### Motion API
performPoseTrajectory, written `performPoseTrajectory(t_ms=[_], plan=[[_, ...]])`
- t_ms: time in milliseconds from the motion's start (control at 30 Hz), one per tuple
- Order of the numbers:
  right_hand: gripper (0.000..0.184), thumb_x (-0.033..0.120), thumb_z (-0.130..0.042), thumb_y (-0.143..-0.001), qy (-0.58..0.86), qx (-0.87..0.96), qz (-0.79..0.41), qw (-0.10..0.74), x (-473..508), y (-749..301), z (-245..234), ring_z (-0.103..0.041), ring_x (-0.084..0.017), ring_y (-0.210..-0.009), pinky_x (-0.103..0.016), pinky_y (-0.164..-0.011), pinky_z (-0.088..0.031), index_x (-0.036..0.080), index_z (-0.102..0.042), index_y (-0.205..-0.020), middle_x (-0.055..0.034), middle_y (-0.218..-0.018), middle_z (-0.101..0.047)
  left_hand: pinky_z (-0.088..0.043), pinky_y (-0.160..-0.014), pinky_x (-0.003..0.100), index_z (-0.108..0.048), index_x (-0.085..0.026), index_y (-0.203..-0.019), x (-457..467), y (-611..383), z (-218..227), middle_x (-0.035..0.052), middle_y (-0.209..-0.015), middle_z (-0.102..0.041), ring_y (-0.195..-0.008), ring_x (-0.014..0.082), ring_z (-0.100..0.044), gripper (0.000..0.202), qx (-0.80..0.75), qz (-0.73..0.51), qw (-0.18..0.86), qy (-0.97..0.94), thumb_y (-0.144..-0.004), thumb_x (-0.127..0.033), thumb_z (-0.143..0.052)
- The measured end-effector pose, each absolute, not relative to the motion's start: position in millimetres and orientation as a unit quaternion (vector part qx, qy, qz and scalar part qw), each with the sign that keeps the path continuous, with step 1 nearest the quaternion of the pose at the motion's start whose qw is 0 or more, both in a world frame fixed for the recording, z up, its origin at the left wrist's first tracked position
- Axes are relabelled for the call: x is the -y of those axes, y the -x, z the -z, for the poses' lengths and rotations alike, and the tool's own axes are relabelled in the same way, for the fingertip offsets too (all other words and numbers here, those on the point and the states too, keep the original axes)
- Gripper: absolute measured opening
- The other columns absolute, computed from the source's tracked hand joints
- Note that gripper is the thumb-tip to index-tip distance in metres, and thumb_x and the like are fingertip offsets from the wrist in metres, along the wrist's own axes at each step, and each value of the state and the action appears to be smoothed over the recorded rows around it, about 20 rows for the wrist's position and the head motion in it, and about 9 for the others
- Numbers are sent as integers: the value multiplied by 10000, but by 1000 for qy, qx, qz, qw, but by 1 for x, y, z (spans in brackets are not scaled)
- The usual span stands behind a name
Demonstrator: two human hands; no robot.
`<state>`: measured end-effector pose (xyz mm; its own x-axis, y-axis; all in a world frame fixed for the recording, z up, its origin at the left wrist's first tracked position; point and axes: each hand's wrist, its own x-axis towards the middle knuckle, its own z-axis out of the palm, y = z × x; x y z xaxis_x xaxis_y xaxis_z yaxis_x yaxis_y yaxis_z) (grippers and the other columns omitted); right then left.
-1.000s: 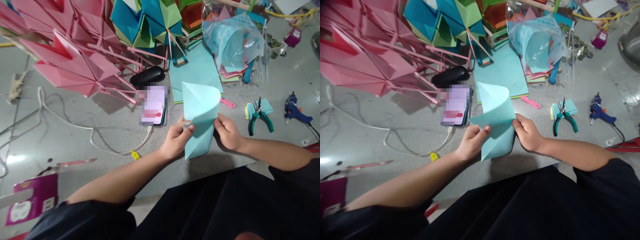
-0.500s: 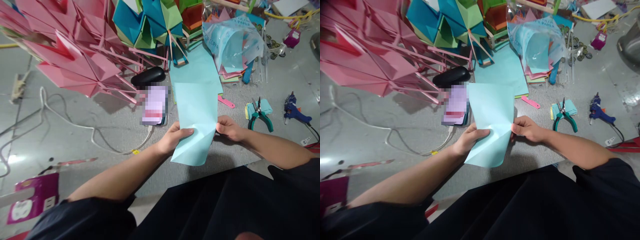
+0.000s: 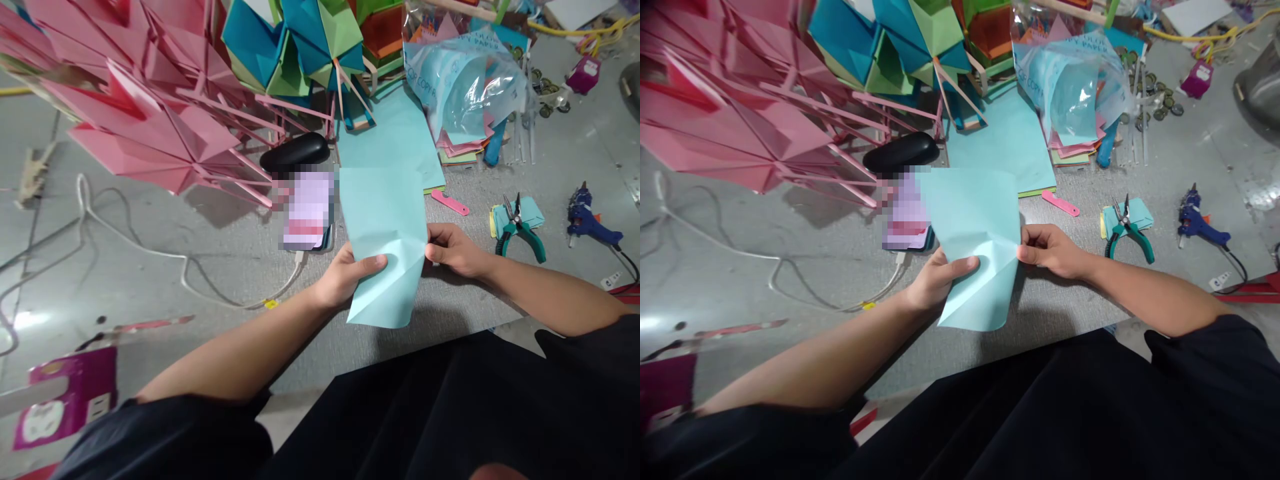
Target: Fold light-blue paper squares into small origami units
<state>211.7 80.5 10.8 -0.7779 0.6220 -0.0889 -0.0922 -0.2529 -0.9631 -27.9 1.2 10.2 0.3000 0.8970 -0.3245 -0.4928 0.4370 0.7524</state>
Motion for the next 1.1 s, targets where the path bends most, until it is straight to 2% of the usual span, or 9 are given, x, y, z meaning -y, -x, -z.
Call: performPoseTrajectory(t_ms=[167, 333, 467, 533, 700, 833, 967, 1033, 1100], plan=[[592, 709, -824, -1004, 253, 585, -727, 253, -78, -211, -15, -503, -117, -636, -284, -605, -394, 234, -555, -774, 46, -683, -564, -673, -726, 321, -874, -220, -1018, -4, 25, -7, 41, -922, -855, -761, 207, -779, 490, -390, -479, 732, -288, -673, -469, -1117], [537, 589, -770, -1072, 303, 695, -576, 307, -73, -212, -25, -388, -116, -594, -299, -593, -338, 245, -532, -736, 63, -624, -486, -605, -713, 336, -804, -219, -825, 1, 28, 8, 47, -816, -766, -807, 228, -715, 540, -470, -522, 629, -332, -802, -730, -975], [503, 562, -716, -1103, 280, 739, -537, 295, -71, -212, -25, -399, -117, -573, -298, -565, -331, 249, -549, -746, 57, -617, -489, -595, -1091, 392, -702, -229, -652, 0, 26, 3, 78, -1104, -726, -1241, 303, -672, 443, -541, -569, 464, -410, -885, -494, -971], [514, 576, -709, -1107, 271, 742, -540, 291, -70, -212, -23, -380, -109, -561, -294, -545, -312, 245, -552, -746, 62, -615, -464, -557, -1171, 397, -704, -226, -640, -1, 25, -2, 88, -1214, -708, -1301, 311, -648, 402, -559, -577, 394, -447, -859, -413, -983], [618, 649, -613, -1149, 287, 744, -524, 299, -71, -212, -18, -405, -119, -593, -320, -588, -321, 245, -484, -700, 45, -623, -457, -596, -792, 363, -788, -223, -776, 4, 23, -7, 47, -868, -744, -817, 231, -677, 331, -531, -535, 466, -463, -861, -487, -969], [637, 685, -609, -1143, 306, 738, -526, 293, -73, -213, -18, -382, -129, -619, -339, -622, -320, 250, -459, -702, 46, -644, -434, -609, -722, 337, -855, -209, -970, 7, 23, -5, 44, -846, -798, -749, 217, -716, 488, -458, -512, 616, -386, -801, -640, -1010], [592, 613, -646, -1145, 282, 747, -513, 315, -75, -213, -14, -425, -152, -680, -352, -684, -373, 251, -449, -721, 31, -714, -450, -597, -615, 313, -855, -230, -931, 7, 25, 2, 15, -705, -731, -632, 192, -700, 579, -395, -504, 684, -349, -834, -796, -925], [455, 578, -775, -1072, 291, 740, -475, 376, -74, -212, -9, -525, -179, -799, -358, -761, -463, 260, -546, -840, 0, -861, -550, -562, -552, 292, -847, -226, -892, 7, 26, 5, 11, -672, -713, -572, 172, -659, 547, -369, -501, 688, -374, -875, -769, -908], [375, 559, -857, -1002, 293, 720, -452, 437, -72, -211, -5, -633, -219, -1036, -386, -902, -561, 293, -626, -1131, -55, -1170, -635, -516, -501, 265, -829, -213, -843, 6, 27, 7, 10, -655, -706, -523, 146, -615, 511, -343, -507, 675, -411, -929, -713, -891]])
